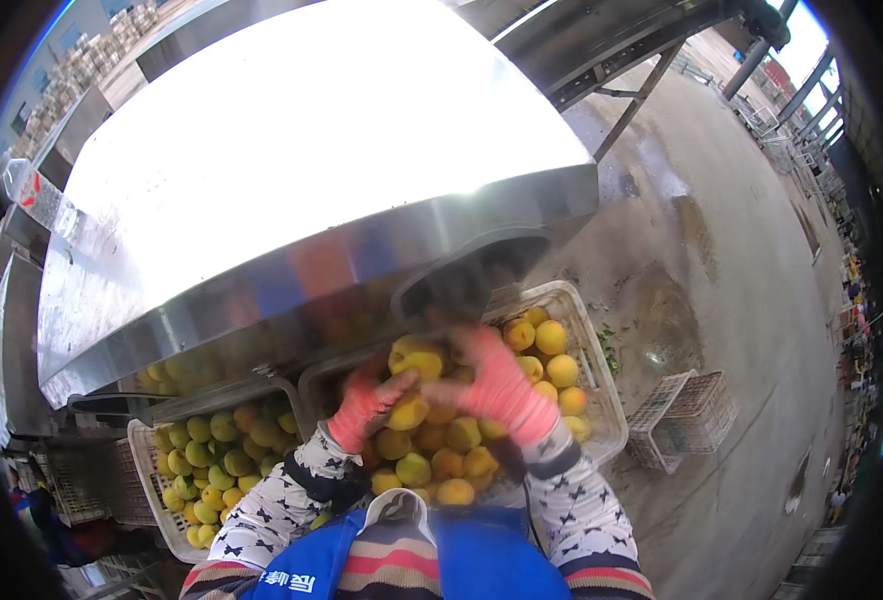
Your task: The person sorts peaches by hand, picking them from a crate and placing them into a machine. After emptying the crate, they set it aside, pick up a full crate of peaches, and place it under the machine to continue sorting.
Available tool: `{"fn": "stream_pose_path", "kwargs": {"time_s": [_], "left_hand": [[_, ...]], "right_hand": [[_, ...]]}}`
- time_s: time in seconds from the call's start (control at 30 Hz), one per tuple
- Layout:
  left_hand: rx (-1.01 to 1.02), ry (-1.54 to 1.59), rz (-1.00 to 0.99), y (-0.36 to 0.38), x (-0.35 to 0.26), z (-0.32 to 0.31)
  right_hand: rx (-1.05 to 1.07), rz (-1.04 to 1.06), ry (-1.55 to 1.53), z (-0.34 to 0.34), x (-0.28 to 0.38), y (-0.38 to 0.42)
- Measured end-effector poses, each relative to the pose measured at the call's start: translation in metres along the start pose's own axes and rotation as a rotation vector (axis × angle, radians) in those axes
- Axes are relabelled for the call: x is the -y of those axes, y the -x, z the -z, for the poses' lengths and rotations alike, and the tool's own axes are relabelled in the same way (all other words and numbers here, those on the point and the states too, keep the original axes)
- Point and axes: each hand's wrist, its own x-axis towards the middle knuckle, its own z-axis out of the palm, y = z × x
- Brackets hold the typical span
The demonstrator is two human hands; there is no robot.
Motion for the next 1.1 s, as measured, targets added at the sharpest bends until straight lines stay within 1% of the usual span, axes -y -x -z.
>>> {"fn": "stream_pose_path", "kwargs": {"time_s": [0.03,0.07,0.1,0.13,0.17,0.2,0.23,0.3,0.37,0.4,0.47,0.5,0.53,0.57,0.63,0.67,0.7,0.73,0.77,0.8,0.83,0.9,0.93,1.0,1.03,1.1], "left_hand": [[0.025,0.115,0.027,-0.005,-0.008,-0.005],[0.108,0.125,0.103,-0.012,-0.008,-0.003],[0.19,0.136,0.177,-0.018,-0.008,-0.001],[0.207,0.073,0.135,-0.019,-0.008,-0.002],[0.222,0.01,0.092,-0.021,-0.008,-0.002],[0.173,-0.125,-0.063,-0.019,-0.01,-0.005],[0.117,-0.13,-0.094,-0.016,0.008,-0.004],[0.002,-0.145,-0.152,-0.011,0.042,-0.001],[-0.083,0.053,-0.004,-0.01,0.057,-0.003],[0.005,-0.002,-0.028,-0.011,0.036,-0.001],[0.027,-0.401,-0.103,-0.011,0.045,0.016],[0.042,-0.599,-0.136,-0.01,0.048,0.021],[0.024,-0.429,-0.111,-0.011,0.043,0.018],[0.01,-0.258,-0.087,-0.012,0.035,0.012],[-0.022,-0.279,-0.093,-0.012,0.034,0.002],[-0.043,-0.472,-0.126,-0.01,0.039,-0.001],[-0.064,-0.668,-0.163,-0.009,0.043,-0.003],[-0.004,-0.435,-0.138,-0.012,0.063,-0.001],[0.055,-0.201,-0.108,-0.015,0.096,0.002],[0.112,0.033,-0.073,-0.016,0.114,0.003],[0.167,-0.072,0.149,-0.014,0.102,0.0],[0.326,-0.279,0.656,0.014,0.082,-0.02],[0.469,-0.564,0.467,0.025,0.091,-0.023],[0.737,-1.084,0.015,0.042,0.113,-0.024],[0.781,-1.107,-0.016,0.049,0.12,-0.024],[0.863,-1.158,-0.1,0.061,0.13,-0.023]], "right_hand": [[0.003,0.004,0.004,0.0,-0.001,0.004],[0.006,0.009,0.009,0.0,-0.001,0.007],[-0.056,-0.065,0.003,0.003,-0.003,0.007],[-0.118,-0.136,-0.008,0.005,-0.004,0.007],[-0.175,-0.131,0.154,0.006,-0.008,0.0],[-0.234,-0.127,0.311,0.006,-0.014,-0.014],[-0.292,-0.127,0.466,0.005,-0.022,-0.029],[-0.239,-0.194,0.473,-0.004,-0.048,-0.072],[-0.219,-0.16,0.4,-0.001,-0.051,-0.08],[-0.225,-0.105,0.319,0.009,-0.041,-0.067],[-0.129,-0.024,0.178,0.012,-0.019,-0.043],[-0.041,-0.003,0.119,0.009,-0.006,-0.025],[0.041,0.023,0.068,0.007,0.001,-0.013],[0.057,0.085,0.208,0.0,-0.003,-0.003],[0.085,0.201,0.486,-0.015,-0.018,0.011],[0.08,0.129,0.449,-0.013,-0.014,0.008],[-0.027,0.111,0.505,-0.011,-0.017,0.004],[-0.134,0.092,0.559,-0.008,-0.023,0.002],[-0.239,0.07,0.61,-0.006,-0.028,-0.002],[-0.416,0.153,0.678,-0.006,-0.034,-0.019],[-0.383,0.0,0.701,-0.012,-0.049,-0.055],[-0.338,-0.235,0.748,-0.017,-0.056,-0.088],[-0.404,-0.035,0.921,-0.008,-0.051,-0.091],[-0.451,-0.015,0.431,0.023,-0.027,-0.063],[-0.476,0.005,0.189,0.038,-0.024,-0.05],[-0.375,-0.26,0.216,0.046,-0.032,-0.006]]}}
